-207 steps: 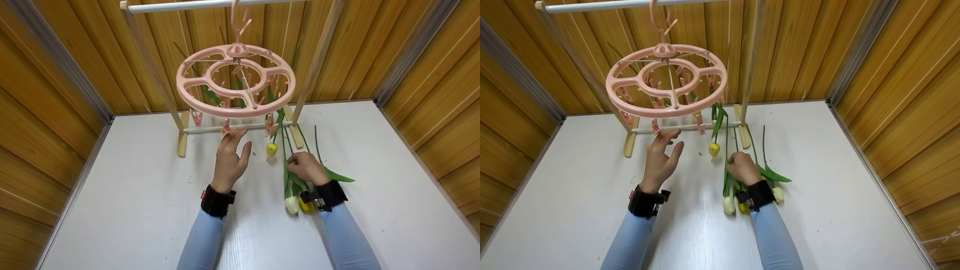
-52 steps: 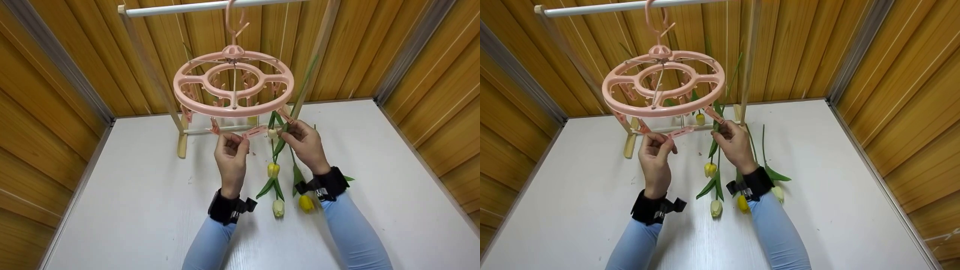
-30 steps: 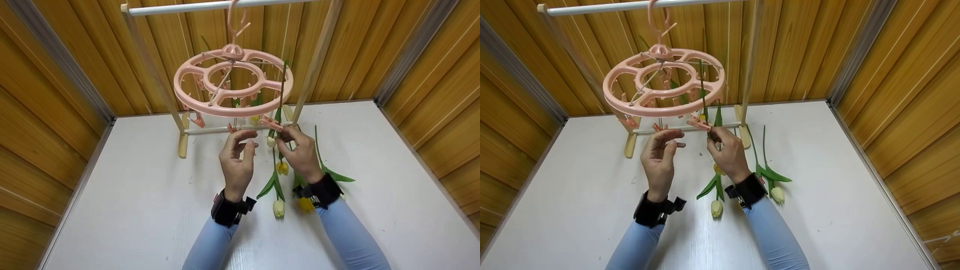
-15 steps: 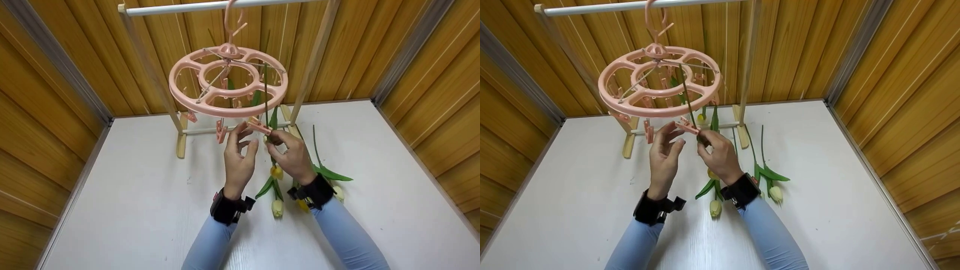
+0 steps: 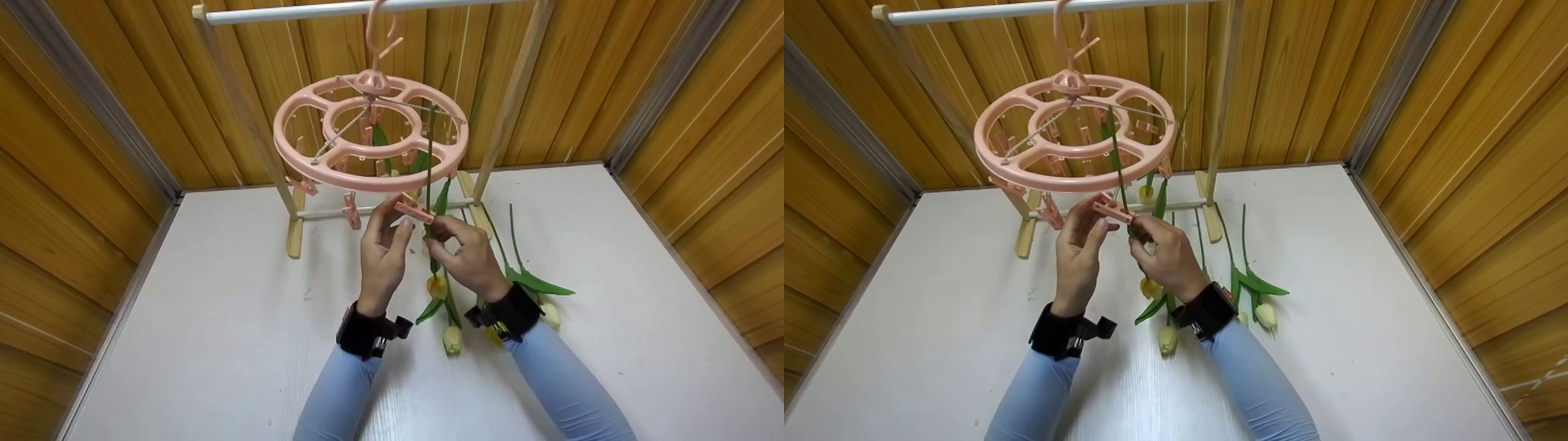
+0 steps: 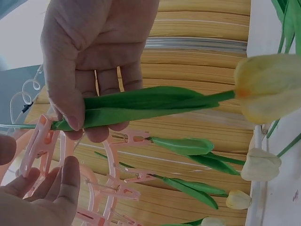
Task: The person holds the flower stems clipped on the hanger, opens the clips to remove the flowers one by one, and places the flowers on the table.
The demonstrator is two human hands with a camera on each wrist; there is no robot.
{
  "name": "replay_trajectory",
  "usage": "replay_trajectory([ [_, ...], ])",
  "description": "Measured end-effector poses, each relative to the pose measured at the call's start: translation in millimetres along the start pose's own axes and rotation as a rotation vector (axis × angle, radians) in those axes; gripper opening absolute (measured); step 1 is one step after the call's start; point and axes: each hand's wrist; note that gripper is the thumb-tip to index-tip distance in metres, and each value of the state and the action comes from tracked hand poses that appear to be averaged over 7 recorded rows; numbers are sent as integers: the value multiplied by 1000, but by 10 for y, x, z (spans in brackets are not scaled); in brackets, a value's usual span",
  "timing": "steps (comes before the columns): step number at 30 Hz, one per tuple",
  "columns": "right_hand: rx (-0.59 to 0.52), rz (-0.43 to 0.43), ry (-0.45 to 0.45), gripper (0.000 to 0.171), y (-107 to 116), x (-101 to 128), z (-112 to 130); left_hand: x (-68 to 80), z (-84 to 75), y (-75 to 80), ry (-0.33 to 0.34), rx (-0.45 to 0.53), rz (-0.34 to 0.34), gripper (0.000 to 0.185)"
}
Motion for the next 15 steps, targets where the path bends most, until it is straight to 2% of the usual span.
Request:
replay_trajectory([
  [10, -11, 92, -33, 21, -13, 15, 8, -17, 25, 38, -44, 61, -52, 20],
  [15, -29, 129, -42, 24, -14, 22, -11, -17, 14, 50, -40, 73, -71, 19],
])
Point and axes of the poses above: each hand's wrist, its own x-axis away from the middle knuckle, its own y-axis out of the back of the hand, z = x × y, and after that the axes turned 11 degrees about -y, right-handed
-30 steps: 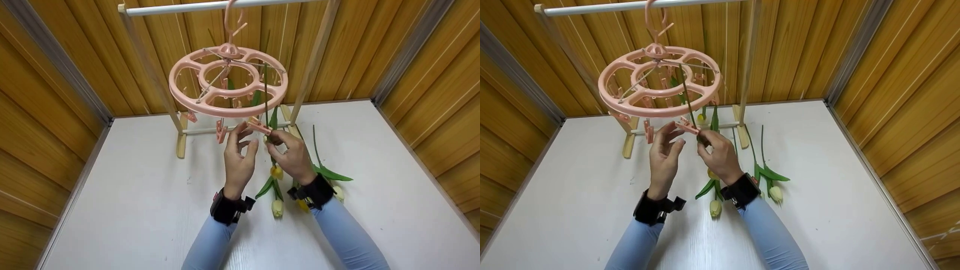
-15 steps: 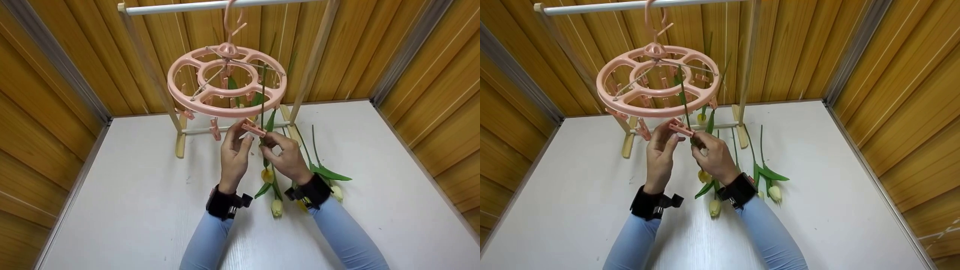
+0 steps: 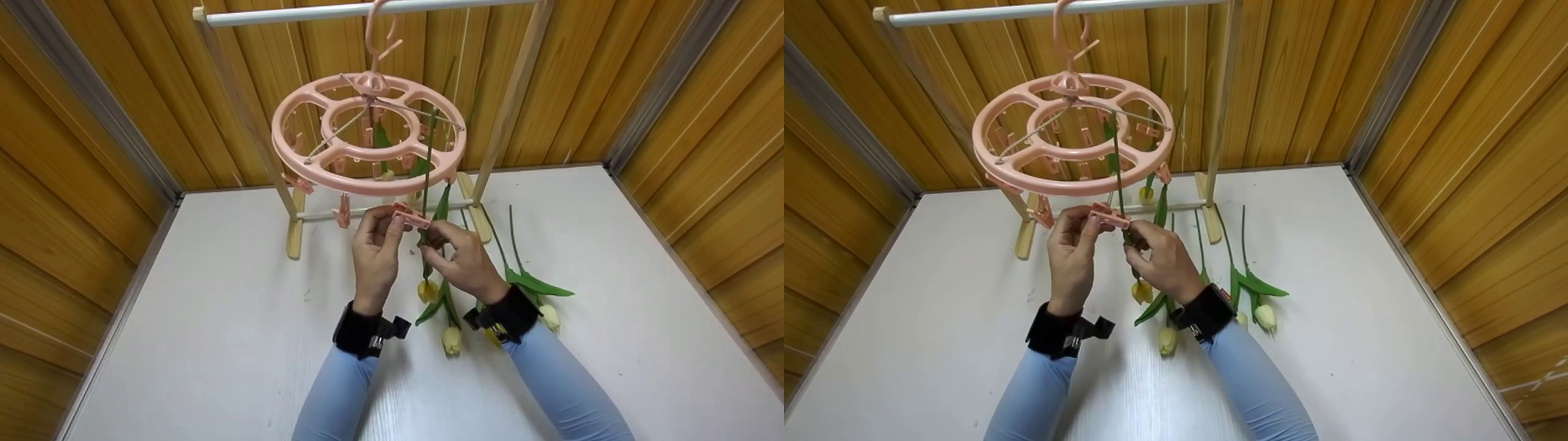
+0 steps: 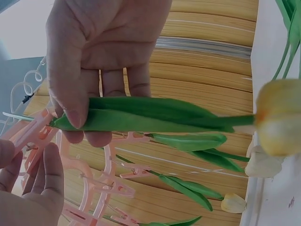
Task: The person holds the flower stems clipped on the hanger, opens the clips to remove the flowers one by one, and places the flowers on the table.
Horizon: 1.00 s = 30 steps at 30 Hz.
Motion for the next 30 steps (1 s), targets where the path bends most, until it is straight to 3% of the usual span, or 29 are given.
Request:
replay_trajectory([
  [13, -71, 76, 24, 24, 10, 10, -53, -16, -18, 13, 57, 25, -41, 36],
  [21, -146, 123, -21, 22, 9, -9, -105, -18, -26, 19, 76, 2, -25, 33],
  [30, -142, 104, -30, 8, 1, -21, -104, -20, -23, 33, 92, 65, -27, 32],
])
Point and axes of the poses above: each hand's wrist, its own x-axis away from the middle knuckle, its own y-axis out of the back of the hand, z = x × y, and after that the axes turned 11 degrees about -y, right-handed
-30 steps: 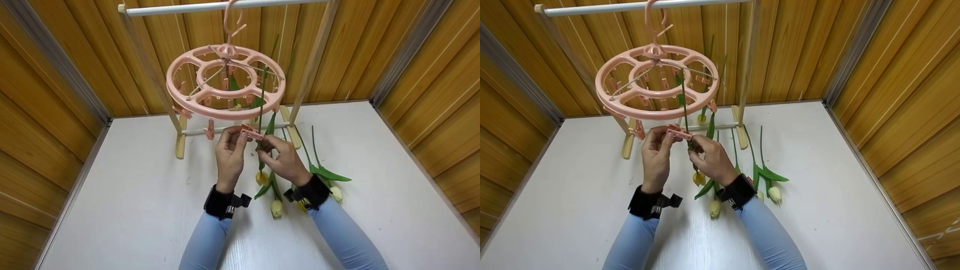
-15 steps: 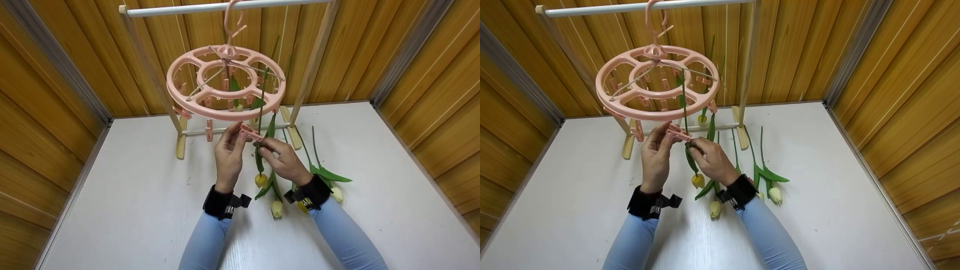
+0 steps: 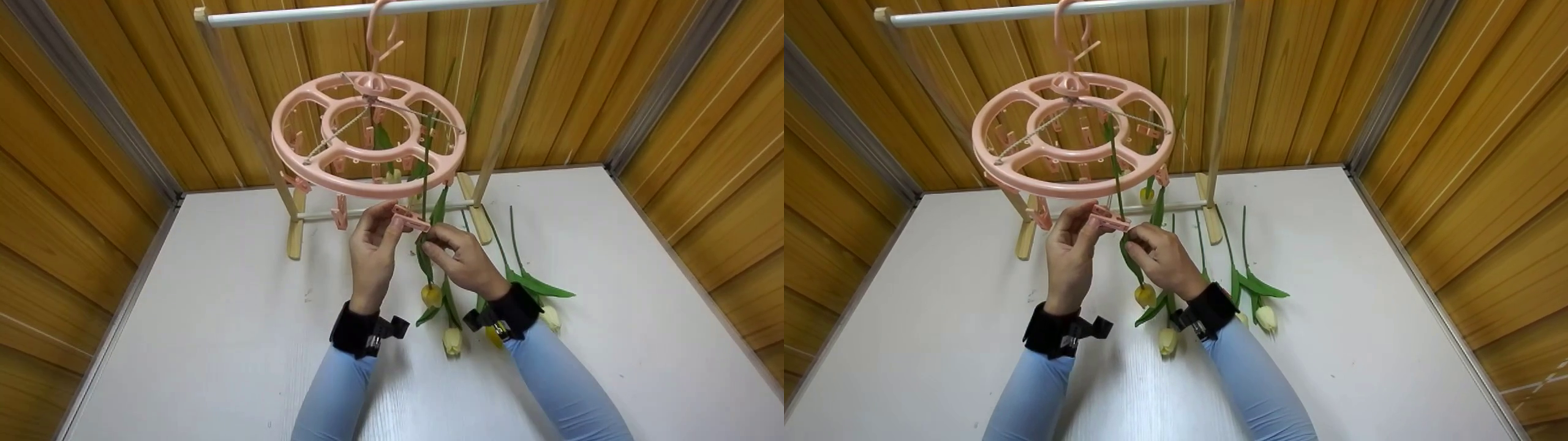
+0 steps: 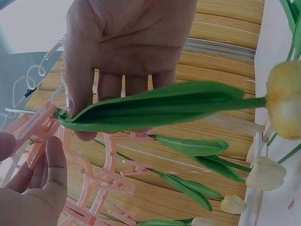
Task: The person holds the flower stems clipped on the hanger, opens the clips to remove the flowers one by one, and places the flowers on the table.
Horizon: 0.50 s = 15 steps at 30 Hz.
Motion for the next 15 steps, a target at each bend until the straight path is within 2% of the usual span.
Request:
replay_trajectory([
  [7, 71, -70, -1, 5, -8, -2, 6, -4, -10, 11, 1, -20, 1, 29],
  [15, 87, -108, 37, 5, -21, -13, -17, -5, -20, 16, 5, -16, -11, 30],
])
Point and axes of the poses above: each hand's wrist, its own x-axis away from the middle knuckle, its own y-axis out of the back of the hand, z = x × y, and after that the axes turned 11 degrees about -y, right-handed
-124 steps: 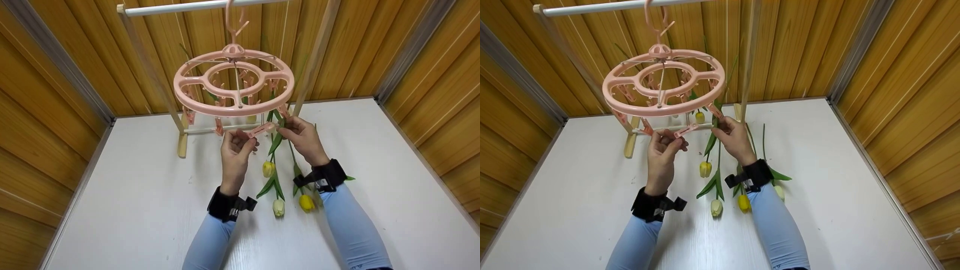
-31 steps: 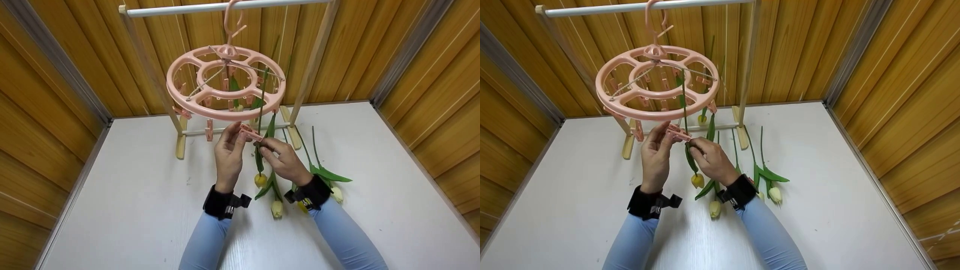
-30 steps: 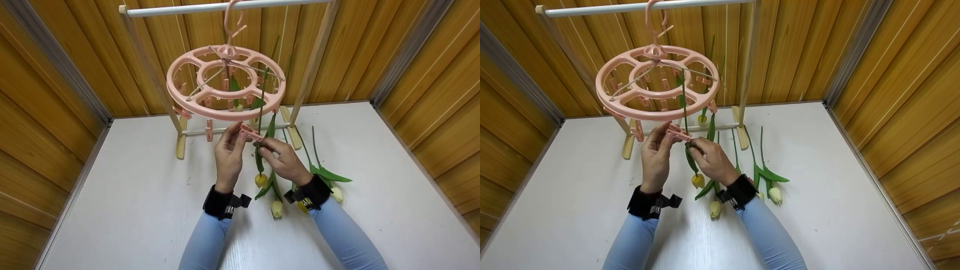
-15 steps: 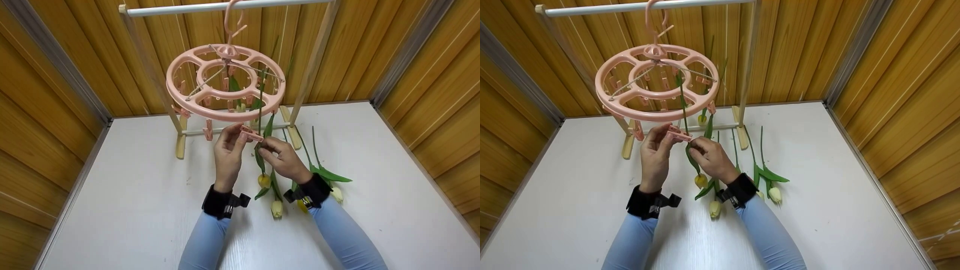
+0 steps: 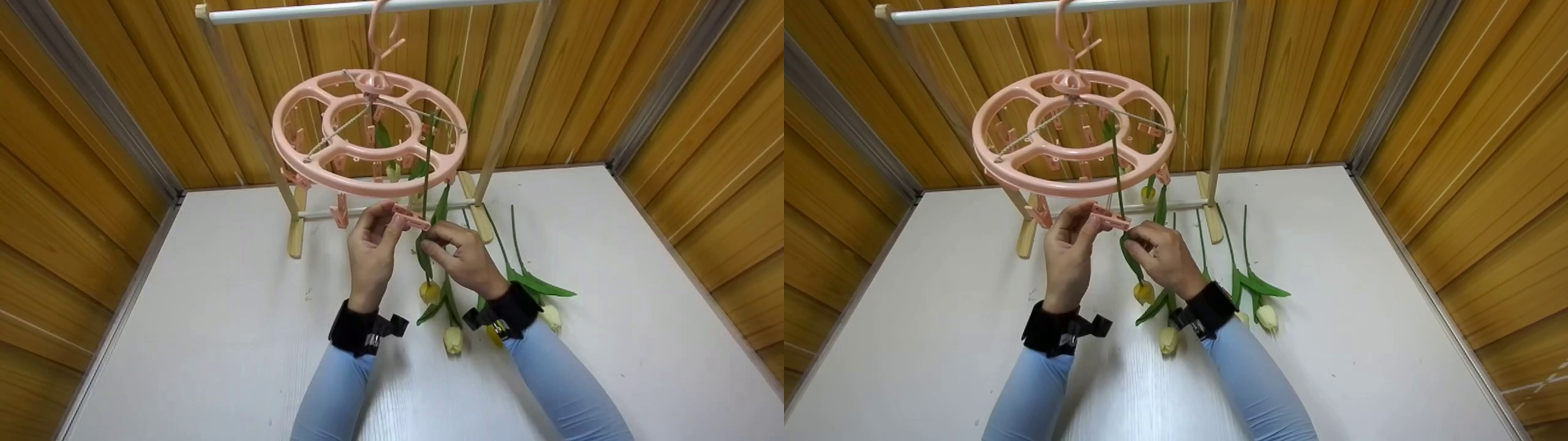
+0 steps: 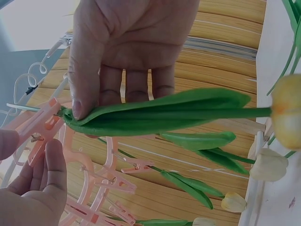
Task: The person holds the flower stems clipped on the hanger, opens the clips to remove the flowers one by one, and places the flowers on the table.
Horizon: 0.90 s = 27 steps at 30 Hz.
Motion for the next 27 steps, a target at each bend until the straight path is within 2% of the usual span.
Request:
replay_trajectory([
  [12, -16, -17, 16, 6, -8, -2, 3, -10, -10, 11, 2, -53, -19, 24],
  [27, -19, -17, 23, 5, 0, -6, 5, -10, -12, 37, -14, -38, -7, 26],
])
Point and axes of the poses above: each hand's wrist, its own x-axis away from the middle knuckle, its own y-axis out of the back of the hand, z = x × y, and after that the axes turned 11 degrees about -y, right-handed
